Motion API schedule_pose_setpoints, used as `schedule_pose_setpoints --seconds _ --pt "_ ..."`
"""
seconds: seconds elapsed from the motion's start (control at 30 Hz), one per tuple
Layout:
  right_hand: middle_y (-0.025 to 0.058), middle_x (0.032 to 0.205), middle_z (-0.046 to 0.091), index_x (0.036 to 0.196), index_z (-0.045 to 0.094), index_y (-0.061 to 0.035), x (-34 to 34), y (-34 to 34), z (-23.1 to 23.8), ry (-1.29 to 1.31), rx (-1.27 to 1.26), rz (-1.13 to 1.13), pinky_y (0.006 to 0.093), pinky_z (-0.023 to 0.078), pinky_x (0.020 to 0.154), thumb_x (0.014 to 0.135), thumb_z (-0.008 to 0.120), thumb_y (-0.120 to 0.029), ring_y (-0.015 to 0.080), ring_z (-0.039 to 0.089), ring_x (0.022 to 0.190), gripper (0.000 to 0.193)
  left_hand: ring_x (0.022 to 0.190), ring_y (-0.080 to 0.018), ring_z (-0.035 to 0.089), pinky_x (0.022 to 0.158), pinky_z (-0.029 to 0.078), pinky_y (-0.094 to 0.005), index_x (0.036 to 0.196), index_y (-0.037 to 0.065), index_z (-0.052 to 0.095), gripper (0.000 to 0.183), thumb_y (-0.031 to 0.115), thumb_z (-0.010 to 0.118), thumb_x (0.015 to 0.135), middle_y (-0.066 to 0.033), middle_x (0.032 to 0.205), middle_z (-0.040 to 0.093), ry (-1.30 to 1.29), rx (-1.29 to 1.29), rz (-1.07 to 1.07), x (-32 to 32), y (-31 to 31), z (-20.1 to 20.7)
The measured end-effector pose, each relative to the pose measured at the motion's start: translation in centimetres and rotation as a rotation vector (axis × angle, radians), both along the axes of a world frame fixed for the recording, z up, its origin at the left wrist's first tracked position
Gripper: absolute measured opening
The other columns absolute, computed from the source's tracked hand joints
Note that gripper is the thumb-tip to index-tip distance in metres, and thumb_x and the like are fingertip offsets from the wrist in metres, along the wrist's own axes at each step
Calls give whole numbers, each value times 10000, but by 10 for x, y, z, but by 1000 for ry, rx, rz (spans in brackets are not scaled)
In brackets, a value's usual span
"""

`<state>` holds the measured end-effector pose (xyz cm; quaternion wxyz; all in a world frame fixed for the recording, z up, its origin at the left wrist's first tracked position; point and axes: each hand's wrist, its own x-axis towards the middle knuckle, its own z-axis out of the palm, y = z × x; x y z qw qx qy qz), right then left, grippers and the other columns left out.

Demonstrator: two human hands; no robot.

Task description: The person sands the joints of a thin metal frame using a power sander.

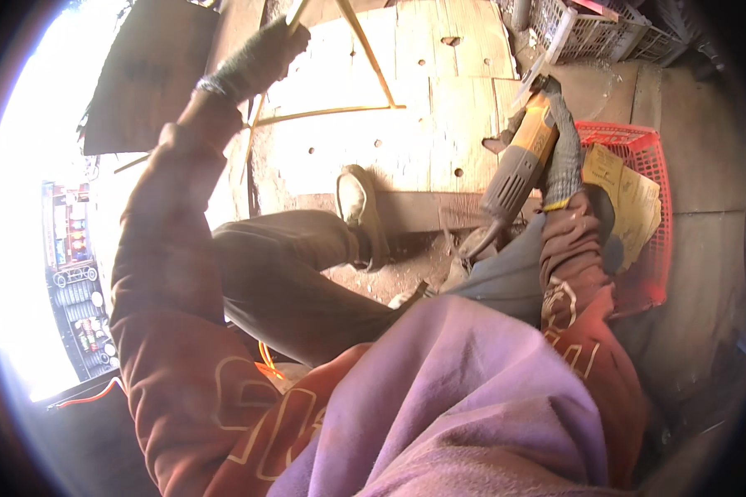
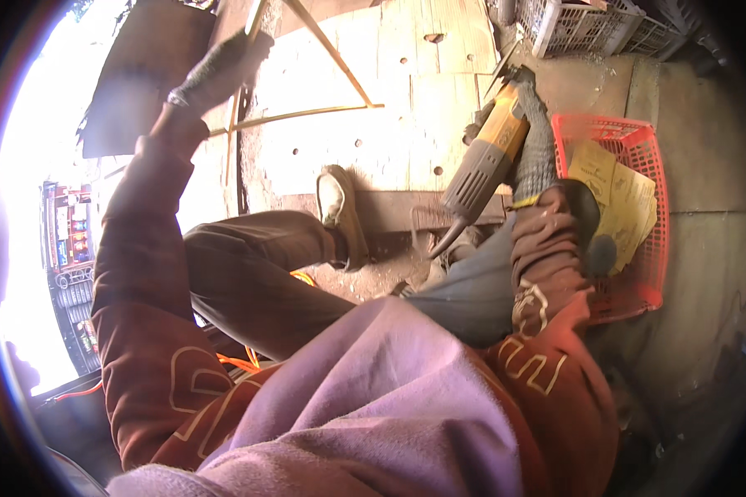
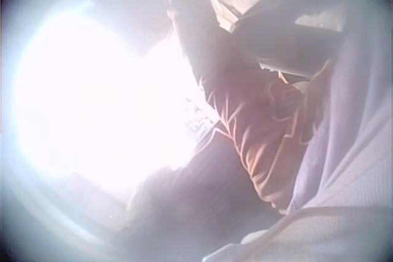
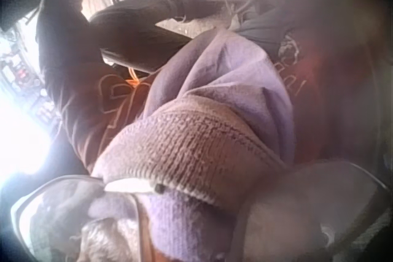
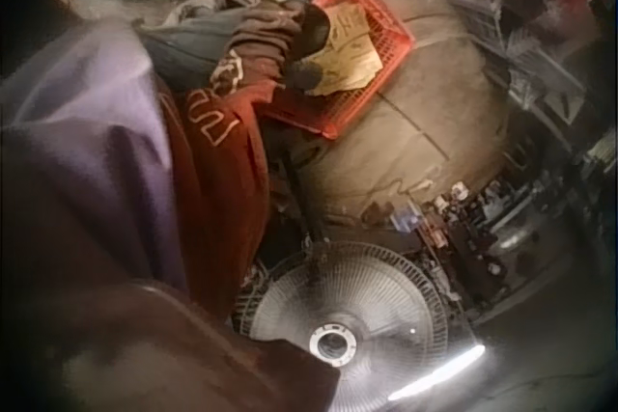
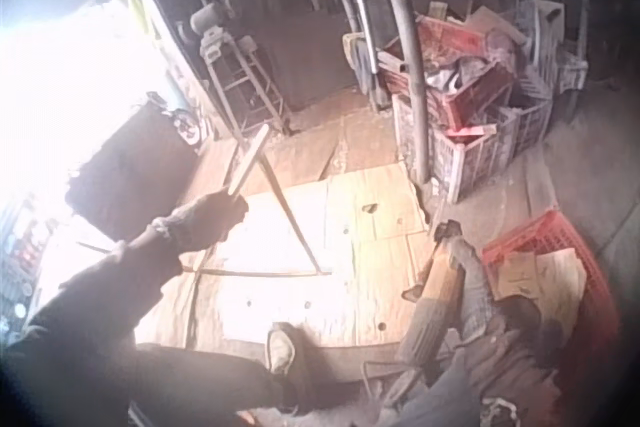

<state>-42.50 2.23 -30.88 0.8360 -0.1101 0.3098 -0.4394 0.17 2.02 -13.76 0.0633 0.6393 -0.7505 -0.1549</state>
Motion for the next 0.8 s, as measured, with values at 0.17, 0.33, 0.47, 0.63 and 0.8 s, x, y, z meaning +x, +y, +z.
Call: schedule_pose_setpoints --seconds 0.17,0.33,0.47,0.63,0.8 --pt "110 870 646 1115 561 -103 39 4 -17 -331 37 -124 494 574 764 915 612 -481 274 654 783 430 649 -144 534 634 478 -308 1008 58 581 207 255 529 971 -47 773 534 -47 177 167 -16 -1 -3" --pt "121 918 639 1221 525 -110 62 20 -46 -270 100 -52 509 568 803 920 607 -435 287 655 802 450 713 -160 559 649 488 -319 1074 67 589 184 193 582 941 -64 852 567 -84 10 -245 3 8 -20" --pt "124 968 635 1219 558 -113 67 22 -46 -198 117 60 524 570 794 906 638 -396 298 656 831 430 936 -236 576 803 516 -356 1111 36 619 203 116 561 934 -95 1001 602 -492 -20 -296 -15 4 -31" --pt "114 1011 632 1220 575 -125 63 19 -60 -205 142 65 551 573 773 887 675 -387 313 662 848 436 881 -197 620 861 458 -326 1152 18 647 333 240 481 968 -126 1148 633 415 6 95 -45 22 -31" --pt "108 1003 628 1203 575 -125 65 16 -70 -230 167 41 561 576 755 888 675 -386 319 655 826 421 1034 -194 612 906 439 -335 1116 0 673 384 279 465 955 -133 1144 679 425 99 269 -48 21 -35"
